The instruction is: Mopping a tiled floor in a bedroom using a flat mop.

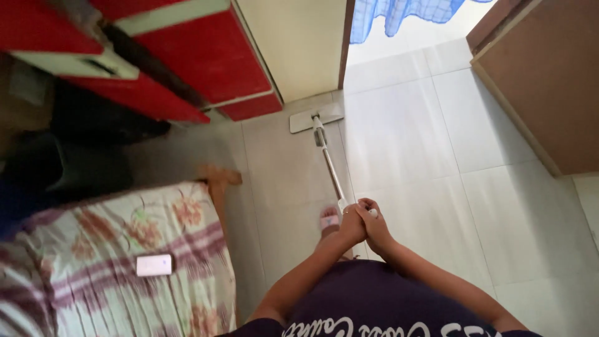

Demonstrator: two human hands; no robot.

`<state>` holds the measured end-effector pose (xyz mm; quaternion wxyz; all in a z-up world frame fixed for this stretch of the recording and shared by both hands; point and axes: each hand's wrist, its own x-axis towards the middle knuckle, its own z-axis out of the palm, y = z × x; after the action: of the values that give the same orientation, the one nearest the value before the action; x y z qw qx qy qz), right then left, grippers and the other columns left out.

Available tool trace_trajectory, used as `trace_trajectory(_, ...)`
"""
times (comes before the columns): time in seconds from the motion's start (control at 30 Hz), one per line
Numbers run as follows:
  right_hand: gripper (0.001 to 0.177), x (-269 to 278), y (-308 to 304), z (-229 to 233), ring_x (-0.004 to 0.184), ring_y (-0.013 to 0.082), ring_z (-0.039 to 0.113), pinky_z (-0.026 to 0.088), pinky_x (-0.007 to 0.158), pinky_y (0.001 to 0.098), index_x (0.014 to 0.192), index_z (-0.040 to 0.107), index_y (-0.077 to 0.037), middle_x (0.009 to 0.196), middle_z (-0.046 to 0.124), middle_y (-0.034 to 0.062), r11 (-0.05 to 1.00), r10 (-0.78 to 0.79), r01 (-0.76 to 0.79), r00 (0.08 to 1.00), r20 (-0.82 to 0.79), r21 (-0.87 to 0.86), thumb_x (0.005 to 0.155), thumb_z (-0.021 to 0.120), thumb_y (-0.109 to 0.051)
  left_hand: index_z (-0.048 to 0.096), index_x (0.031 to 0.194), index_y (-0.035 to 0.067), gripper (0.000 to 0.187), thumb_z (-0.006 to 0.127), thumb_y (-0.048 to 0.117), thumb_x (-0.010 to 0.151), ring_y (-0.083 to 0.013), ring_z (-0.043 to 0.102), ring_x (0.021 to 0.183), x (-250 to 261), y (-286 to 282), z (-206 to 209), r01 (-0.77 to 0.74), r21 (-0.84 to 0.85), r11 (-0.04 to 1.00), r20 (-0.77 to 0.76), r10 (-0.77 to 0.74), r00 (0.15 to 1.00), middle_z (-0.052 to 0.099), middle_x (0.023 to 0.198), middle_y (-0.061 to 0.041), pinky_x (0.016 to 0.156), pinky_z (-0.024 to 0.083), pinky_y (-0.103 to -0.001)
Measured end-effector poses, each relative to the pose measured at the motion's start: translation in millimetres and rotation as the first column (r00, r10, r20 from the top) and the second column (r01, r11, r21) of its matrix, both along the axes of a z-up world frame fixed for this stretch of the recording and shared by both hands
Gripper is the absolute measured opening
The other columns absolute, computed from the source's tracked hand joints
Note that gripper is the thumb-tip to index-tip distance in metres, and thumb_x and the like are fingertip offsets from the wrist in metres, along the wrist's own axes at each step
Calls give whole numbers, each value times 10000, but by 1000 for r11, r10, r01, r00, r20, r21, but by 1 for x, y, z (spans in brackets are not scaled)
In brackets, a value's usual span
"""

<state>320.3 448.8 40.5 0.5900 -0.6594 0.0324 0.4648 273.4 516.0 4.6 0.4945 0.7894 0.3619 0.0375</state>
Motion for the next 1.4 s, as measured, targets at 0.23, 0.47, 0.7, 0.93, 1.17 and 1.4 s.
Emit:
trace_trajectory(0.23, 353, 36, 87, 2, 996, 146, 560, 513, 802, 293, 1280, 594, -126, 1085, 554, 31, 998, -51, 52, 998, 39, -25, 975, 707, -262, 597, 938, 121, 221, 708, 281, 832, -379, 695, 958, 35, 83, 0, 46, -12, 999, 25, -46, 999, 698, 867, -105, 826, 550, -451)
trace_trajectory(0.47, 343, 63, 118, 34, 978, 155, 573, 526, 798, 316, 1246, 637, -140, 1053, 582, 26, 1000, -29, 30, 997, 69, -9, 954, 740, -287, 605, 907, 100, 215, 713, 266, 824, -389, 697, 932, 64, 115, 7, 66, -10, 998, 63, -66, 996, 698, 845, -121, 813, 550, -452)
trace_trajectory(0.7, 341, 70, 106, 51, 1024, 195, 591, 528, 849, 363, 1249, 666, -165, 1078, 607, 51, 999, 32, -33, 993, 115, 10, 947, 746, -300, 613, 877, 79, 212, 718, 252, 816, -399, 699, 907, 78, 110, 11, 52, -8, 999, 81, -51, 995, 698, 822, -137, 801, 551, -452)
trace_trajectory(0.93, 350, 25, 0, -68, 1069, 210, 590, 524, 925, 382, 1259, 655, -160, 1129, 628, 87, 999, 33, -34, 993, 111, 9, 960, 727, -327, 619, 852, 62, 211, 723, 241, 809, -407, 700, 887, 11, 19, 8, 31, 1, 1000, 109, -31, 994, 699, 804, -150, 791, 551, -452)
trace_trajectory(1.17, 375, -30, -156, -31, 957, 168, 588, 541, 844, 330, 1270, 638, -133, 1055, 626, 39, 997, 78, -78, 997, 2, -16, 941, 764, -261, 627, 821, 41, 213, 728, 227, 801, -417, 702, 861, -47, -144, -13, 5, -19, 1000, 124, -2, 992, 699, 781, -166, 778, 551, -452)
trace_trajectory(1.4, 344, -57, -298, 22, 1038, 166, 578, 489, 982, 363, 1275, 684, -144, 1086, 650, 57, 975, 221, -214, 966, 137, -62, 955, 735, -260, 632, 860, -1, 225, 723, 194, 792, -472, 709, 856, -78, -292, -26, 131, 104, 986, 128, -144, 981, 704, 781, -212, 827, 549, -509)
